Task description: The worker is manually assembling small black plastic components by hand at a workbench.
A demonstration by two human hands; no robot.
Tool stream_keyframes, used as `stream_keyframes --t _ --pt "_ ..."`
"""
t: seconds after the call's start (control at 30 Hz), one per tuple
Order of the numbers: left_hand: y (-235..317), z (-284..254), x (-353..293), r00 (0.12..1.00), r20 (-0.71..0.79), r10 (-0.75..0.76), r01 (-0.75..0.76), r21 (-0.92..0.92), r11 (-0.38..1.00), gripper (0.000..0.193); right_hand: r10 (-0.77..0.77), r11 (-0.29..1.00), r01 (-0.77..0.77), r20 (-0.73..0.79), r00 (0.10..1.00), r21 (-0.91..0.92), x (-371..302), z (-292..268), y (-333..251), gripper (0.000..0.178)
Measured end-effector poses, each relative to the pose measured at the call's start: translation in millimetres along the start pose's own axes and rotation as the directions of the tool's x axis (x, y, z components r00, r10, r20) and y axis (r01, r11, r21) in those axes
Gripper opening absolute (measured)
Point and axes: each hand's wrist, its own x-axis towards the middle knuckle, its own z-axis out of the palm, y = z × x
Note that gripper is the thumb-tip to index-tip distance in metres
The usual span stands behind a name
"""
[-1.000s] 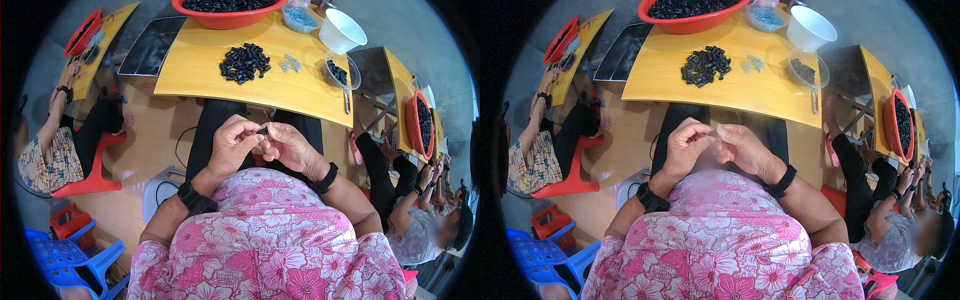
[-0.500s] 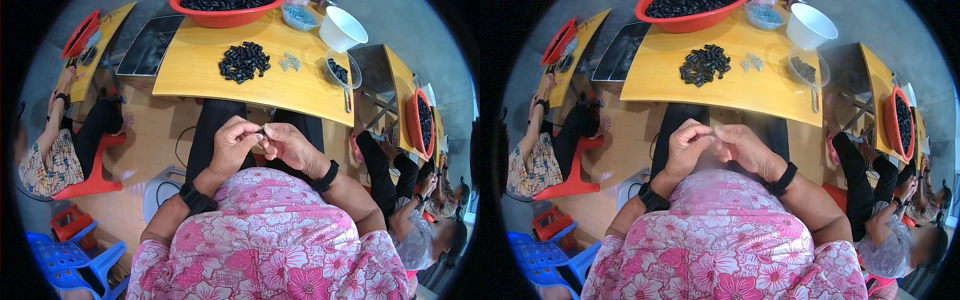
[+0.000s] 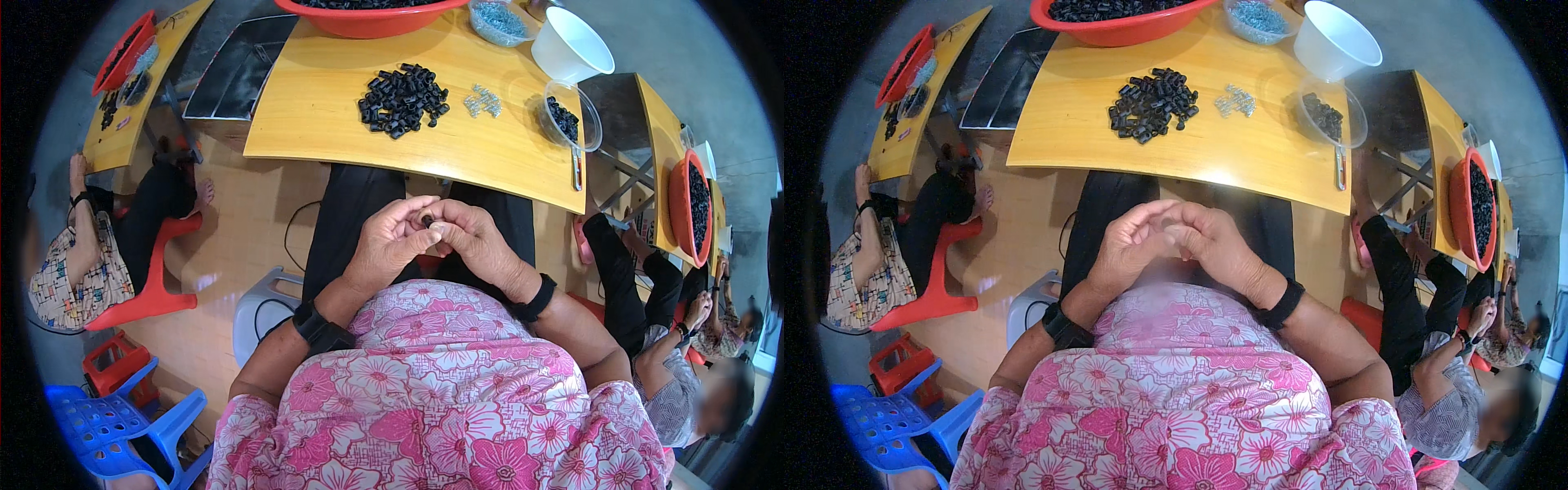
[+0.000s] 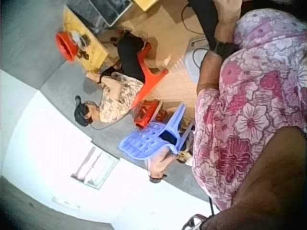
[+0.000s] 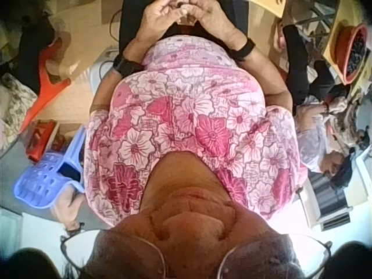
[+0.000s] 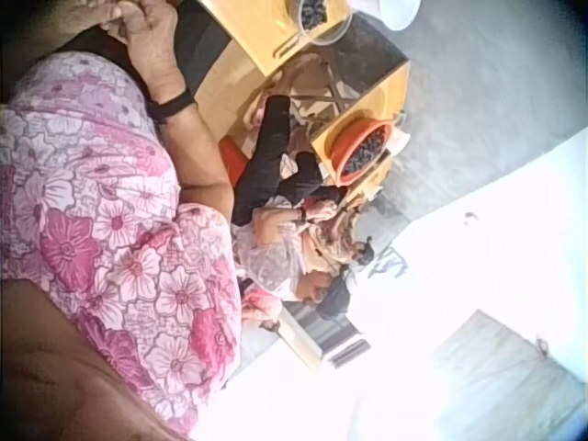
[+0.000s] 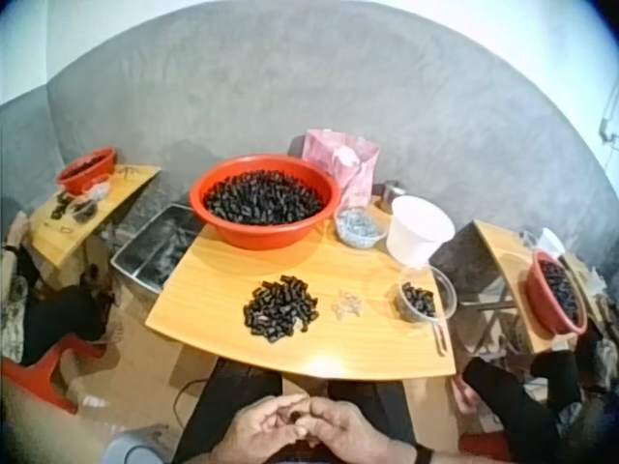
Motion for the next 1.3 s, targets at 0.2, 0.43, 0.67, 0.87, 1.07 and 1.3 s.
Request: stream_keyframes --t 0.2,0.43,0.67,0.87,1.07,1.3 --pt "1.1 -2.8 -0.4 0.997 0.06 0.049 -0.054 0.087 0.995 0.045 -0.317 0.852 0.261 -0.051 0.947 -0.455 -5.3 8.3 -3.8 0.026" --pt "8.9 -2.2 -0.9 0.991 0.06 0.118 -0.131 0.284 0.95 0.043 -0.398 0.757 0.309 -0.031 0.917 -0.576 -2.6 9.9 -7.6 0.028" --pt "6.4 3.4 -1.9 0.982 0.01 0.188 -0.186 0.202 0.962 0.045 -0.275 0.935 0.253 -0.057 0.96 -0.249 -4.9 6.8 2.0 0.023" --pt "7.8 -0.3 -5.9 0.998 0.03 0.064 -0.068 0.156 0.985 0.042 -0.243 0.96 0.232 -0.051 0.969 -0.159 -5.6 11.1 2.1 0.024" --pt "18.6 3.8 -3.0 0.981 -0.016 0.195 -0.188 0.187 0.964 0.031 0.01 0.925 -0.01 0.003 1.0 0.379 1.1 1.2 -2.8 0.028" --pt "17.7 8.0 -4.3 0.955 -0.053 0.291 -0.249 0.392 0.886 0.017 0.174 0.759 -0.251 0.183 0.968 0.601 -2.3 -4.4 2.0 0.035"
